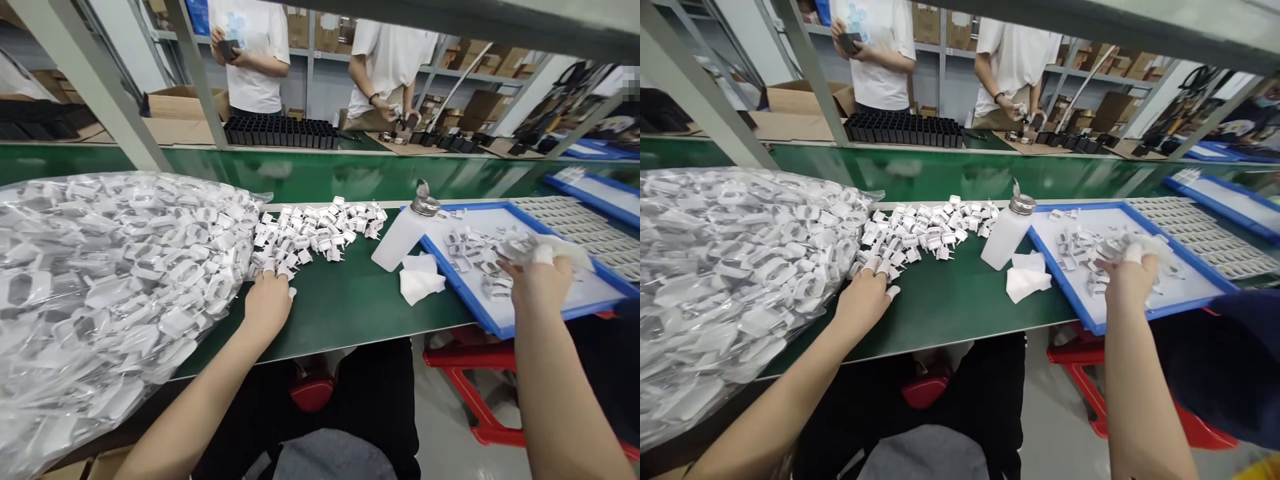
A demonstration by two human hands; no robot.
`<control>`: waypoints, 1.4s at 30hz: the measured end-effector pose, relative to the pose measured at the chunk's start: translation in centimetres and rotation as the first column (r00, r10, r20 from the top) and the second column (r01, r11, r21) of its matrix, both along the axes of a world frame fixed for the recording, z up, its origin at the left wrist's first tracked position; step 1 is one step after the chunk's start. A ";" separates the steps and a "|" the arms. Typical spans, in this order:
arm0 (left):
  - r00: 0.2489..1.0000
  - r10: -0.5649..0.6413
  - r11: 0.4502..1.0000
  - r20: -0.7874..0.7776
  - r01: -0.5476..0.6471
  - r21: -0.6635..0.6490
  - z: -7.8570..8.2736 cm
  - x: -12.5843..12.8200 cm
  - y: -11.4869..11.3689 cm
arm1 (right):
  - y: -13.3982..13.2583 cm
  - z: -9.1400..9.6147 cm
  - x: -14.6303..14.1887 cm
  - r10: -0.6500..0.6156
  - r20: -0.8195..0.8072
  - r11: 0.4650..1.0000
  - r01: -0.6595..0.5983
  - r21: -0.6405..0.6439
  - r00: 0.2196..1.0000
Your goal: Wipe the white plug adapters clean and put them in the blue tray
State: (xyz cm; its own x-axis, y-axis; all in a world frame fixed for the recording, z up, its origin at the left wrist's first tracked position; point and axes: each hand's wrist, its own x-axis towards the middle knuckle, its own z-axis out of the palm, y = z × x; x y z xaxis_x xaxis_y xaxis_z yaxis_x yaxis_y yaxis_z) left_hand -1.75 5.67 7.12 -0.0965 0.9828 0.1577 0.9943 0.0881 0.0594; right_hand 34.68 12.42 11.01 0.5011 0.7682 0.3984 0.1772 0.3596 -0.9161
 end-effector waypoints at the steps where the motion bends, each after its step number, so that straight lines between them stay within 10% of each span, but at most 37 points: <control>1: 1.000 0.006 0.999 0.008 -0.005 -0.037 0.0 0.1 0.0 | 0.6 0.8 0.8 -0.034 0.085 0.999 0.033 0.004 0.996; 7: 0.916 -0.140 0.988 0.376 0.108 0.107 -0.3 1.3 -1.3 | -0.8 2.9 -1.7 -0.076 0.236 0.994 0.054 0.098 0.969; 11: 0.434 -0.479 0.875 0.763 0.173 0.451 -0.8 2.4 -2.6 | -6.4 0.0 -8.4 0.077 0.037 0.986 -0.081 0.145 0.996; 14: 0.074 -0.459 0.886 0.885 0.104 0.451 -1.4 3.4 -3.5 | -10.4 -3.1 -13.1 0.263 0.120 0.965 -0.264 -0.013 0.957; 16: -0.040 -0.431 0.897 0.901 0.088 0.433 -1.7 3.8 -3.8 | -11.9 -4.6 -15.6 0.318 0.293 0.946 -0.321 -0.039 0.902; 19: -0.054 -0.463 0.880 0.885 0.091 0.466 -2.2 3.7 -4.1 | -12.3 -5.5 -18.2 0.436 0.520 0.864 -0.504 -0.013 0.734; 25: 0.313 -0.687 0.703 0.656 0.056 0.709 -3.1 3.0 -4.2 | -11.6 -3.7 -19.9 0.595 0.540 0.793 -0.547 -0.270 0.595; 28: 0.345 -0.692 0.683 0.634 0.030 0.729 -3.3 2.9 -4.5 | -11.6 -3.4 -19.9 0.596 0.577 0.780 -0.573 -0.251 0.558; 34: 0.078 -0.620 0.783 0.781 -0.010 0.622 -3.2 3.0 -5.5 | -12.1 -5.0 -19.9 0.379 0.611 0.805 -0.573 0.153 0.695; 42: -0.456 -0.402 0.899 0.794 -0.033 0.436 -2.4 4.5 -5.8 | -12.2 -6.9 -20.5 0.282 0.535 0.828 -0.484 0.284 0.796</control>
State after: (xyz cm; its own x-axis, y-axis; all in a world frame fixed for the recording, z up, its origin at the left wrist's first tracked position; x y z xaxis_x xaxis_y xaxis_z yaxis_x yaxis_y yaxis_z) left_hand 2.76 -0.13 4.76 -0.1284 0.9498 0.2853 -0.5093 -0.3100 0.8028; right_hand 14.13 0.19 4.10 -0.1177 0.5840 0.8032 0.2993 0.7920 -0.5321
